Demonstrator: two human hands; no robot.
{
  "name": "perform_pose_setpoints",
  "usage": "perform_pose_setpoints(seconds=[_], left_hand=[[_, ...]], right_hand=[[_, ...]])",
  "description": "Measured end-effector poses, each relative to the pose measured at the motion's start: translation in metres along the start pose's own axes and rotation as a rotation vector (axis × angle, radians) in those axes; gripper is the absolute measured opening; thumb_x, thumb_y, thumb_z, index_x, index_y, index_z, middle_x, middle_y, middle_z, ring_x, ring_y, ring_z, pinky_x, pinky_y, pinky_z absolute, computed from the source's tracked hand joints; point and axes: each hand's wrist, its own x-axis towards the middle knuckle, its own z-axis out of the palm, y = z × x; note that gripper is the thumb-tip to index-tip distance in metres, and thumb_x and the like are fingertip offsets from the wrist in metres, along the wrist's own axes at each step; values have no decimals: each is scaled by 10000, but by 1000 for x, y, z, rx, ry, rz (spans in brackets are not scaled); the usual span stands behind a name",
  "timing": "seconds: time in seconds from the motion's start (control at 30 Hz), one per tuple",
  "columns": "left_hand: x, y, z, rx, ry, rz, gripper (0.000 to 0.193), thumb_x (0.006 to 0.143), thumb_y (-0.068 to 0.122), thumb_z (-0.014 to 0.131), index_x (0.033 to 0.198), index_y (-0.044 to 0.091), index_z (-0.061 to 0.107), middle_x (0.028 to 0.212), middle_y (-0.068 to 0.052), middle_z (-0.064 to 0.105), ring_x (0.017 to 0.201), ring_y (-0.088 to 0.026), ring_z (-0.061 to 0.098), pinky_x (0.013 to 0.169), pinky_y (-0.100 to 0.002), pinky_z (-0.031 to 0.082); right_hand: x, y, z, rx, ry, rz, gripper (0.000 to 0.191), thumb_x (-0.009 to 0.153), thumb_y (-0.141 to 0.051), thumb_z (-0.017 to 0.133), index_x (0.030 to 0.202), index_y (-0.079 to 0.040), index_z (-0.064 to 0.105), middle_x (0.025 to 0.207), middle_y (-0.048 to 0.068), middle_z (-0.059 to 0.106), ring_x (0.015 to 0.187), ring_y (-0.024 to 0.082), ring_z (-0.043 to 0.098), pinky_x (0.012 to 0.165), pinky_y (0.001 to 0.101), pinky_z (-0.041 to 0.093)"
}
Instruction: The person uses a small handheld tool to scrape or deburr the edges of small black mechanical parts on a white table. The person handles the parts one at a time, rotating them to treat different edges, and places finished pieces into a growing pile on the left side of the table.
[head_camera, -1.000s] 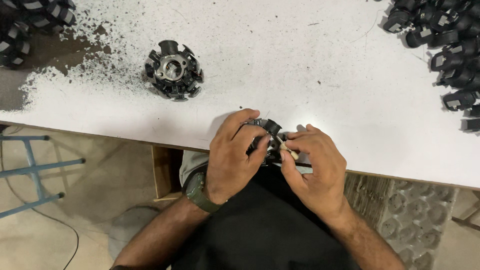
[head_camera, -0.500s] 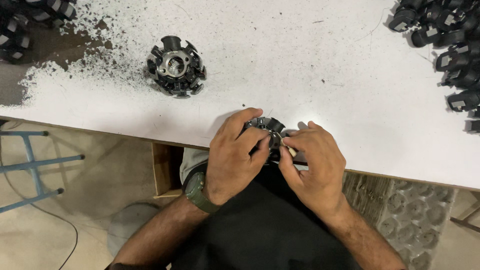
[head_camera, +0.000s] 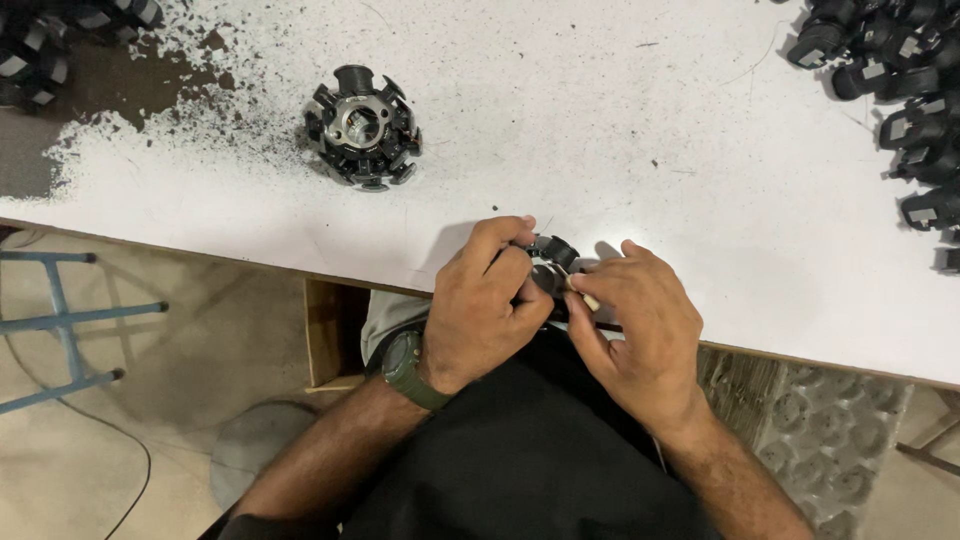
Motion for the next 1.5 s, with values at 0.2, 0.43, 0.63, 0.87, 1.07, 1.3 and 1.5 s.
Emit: perform_pose_setpoints(seconds=[0.2, 0.43, 0.63, 0.87, 1.07, 1.3, 1.5], left_hand=[[0, -3, 3, 14, 5, 0, 127, 803, -65, 678, 834, -13, 567, 1224, -141, 613, 822, -208, 691, 644, -315, 581], [-2, -3, 3, 44, 41, 24, 148, 803, -77, 675, 891, -10, 577, 1247, -120, 613, 878, -237, 705, 704, -334, 596], [9, 4, -19, 40, 84, 0, 233, 823, 47, 751, 1014, -17, 634, 1324, -202, 567, 1042, -290, 672, 824, -379, 595], [20, 7, -30, 236, -111, 107, 185, 916, 107, 730, 1090, 50, 704, 1325, -112, 616, 1176, -303, 634, 993, -439, 527], [21, 6, -33, 260, -149, 164, 132, 924, 88, 729, 1029, 36, 670, 1296, -93, 615, 1175, -283, 633, 1000, -437, 532], [30, 3, -41, 340, -206, 331, 185, 853, 73, 749, 1016, 45, 668, 1244, -103, 596, 1233, -285, 622, 988, -440, 532], [25, 10, -37, 239, -307, 195, 225, 868, 76, 748, 1081, 32, 692, 1199, -98, 648, 1088, -271, 664, 904, -395, 562]], right_hand=[[3, -1, 1, -49, -21, -13, 240, 863, -28, 827, 1043, -71, 675, 989, 65, 713, 979, 228, 718, 1044, 478, 572], [5, -10, -2, -146, -68, 4, 186, 865, -17, 814, 1003, -56, 695, 949, 80, 676, 937, 267, 700, 1055, 485, 578], [5, -3, -9, 44, 39, 3, 222, 900, -21, 780, 1069, -40, 637, 1014, 98, 713, 1000, 259, 740, 1093, 487, 562], [3, 0, 10, 25, 96, 73, 204, 916, 0, 750, 1069, -30, 618, 987, 115, 709, 992, 284, 728, 1057, 483, 573], [4, 5, 12, 24, 69, 60, 221, 914, -11, 758, 1078, -44, 613, 980, 104, 711, 933, 265, 722, 1046, 485, 570], [7, 6, 12, 21, 70, 69, 239, 911, -9, 766, 1088, -53, 612, 1002, 97, 708, 945, 273, 714, 1043, 483, 566], [8, 10, 11, 28, 89, 45, 233, 905, 0, 767, 1083, -54, 627, 1034, 103, 708, 1060, 288, 708, 1089, 505, 544]])
